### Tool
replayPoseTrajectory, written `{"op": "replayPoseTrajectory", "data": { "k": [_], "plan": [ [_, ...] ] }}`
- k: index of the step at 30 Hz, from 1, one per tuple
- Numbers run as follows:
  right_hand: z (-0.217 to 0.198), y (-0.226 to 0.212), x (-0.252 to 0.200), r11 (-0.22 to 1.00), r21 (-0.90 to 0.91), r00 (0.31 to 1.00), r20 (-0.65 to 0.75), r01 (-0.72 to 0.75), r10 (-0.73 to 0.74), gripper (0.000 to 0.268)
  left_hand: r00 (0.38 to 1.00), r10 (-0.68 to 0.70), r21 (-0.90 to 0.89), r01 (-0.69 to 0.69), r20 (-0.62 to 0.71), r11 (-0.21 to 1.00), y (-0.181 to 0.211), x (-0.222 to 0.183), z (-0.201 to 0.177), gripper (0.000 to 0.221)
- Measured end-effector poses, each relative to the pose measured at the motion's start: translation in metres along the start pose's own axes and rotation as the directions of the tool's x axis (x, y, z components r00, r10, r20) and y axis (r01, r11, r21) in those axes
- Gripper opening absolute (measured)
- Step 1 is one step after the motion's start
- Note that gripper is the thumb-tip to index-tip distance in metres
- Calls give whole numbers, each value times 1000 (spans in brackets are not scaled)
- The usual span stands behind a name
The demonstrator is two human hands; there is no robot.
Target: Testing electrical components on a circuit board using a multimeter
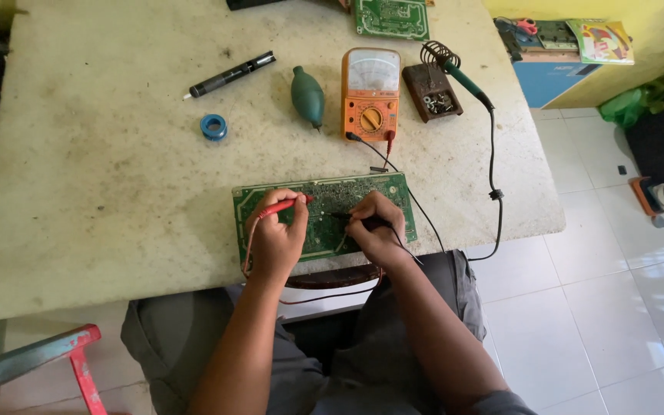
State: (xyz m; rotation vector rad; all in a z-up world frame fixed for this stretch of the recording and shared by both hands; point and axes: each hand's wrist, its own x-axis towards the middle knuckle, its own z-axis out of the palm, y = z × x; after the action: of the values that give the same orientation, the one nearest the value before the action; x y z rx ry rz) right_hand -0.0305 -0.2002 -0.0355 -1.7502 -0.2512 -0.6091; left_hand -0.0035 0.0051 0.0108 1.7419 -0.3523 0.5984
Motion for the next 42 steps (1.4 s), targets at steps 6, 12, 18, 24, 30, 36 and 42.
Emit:
{"op": "replayPoseTrajectory", "data": {
  "k": [6,12,18,24,30,36,42],
  "plan": [
    [0,-9,2,996,84,1000,-1,26,-26,19,1000,13,25,-13,-11,1000,-8,-5,1,7],
    [-2,-12,0,988,153,1000,6,20,-22,17,1000,0,-4,0,-10,1000,-6,-4,1,7],
    [0,-12,2,999,50,1000,21,4,-5,15,1000,-6,-10,6,-3,1000,-8,-2,0,7],
    [-1,-10,2,1000,-18,999,32,4,-4,14,1000,-30,-9,30,5,1000,-8,0,2,7],
    [1,-19,5,999,-39,1000,30,2,-1,15,999,-46,-25,46,17,999,-9,0,2,7],
    [-2,-6,2,999,-41,999,33,-2,4,13,999,-47,5,47,22,999,-8,3,3,9],
    [1,-14,7,1000,-1,1000,29,-7,7,13,997,-77,4,77,23,997,-5,2,3,8]
  ]
}}
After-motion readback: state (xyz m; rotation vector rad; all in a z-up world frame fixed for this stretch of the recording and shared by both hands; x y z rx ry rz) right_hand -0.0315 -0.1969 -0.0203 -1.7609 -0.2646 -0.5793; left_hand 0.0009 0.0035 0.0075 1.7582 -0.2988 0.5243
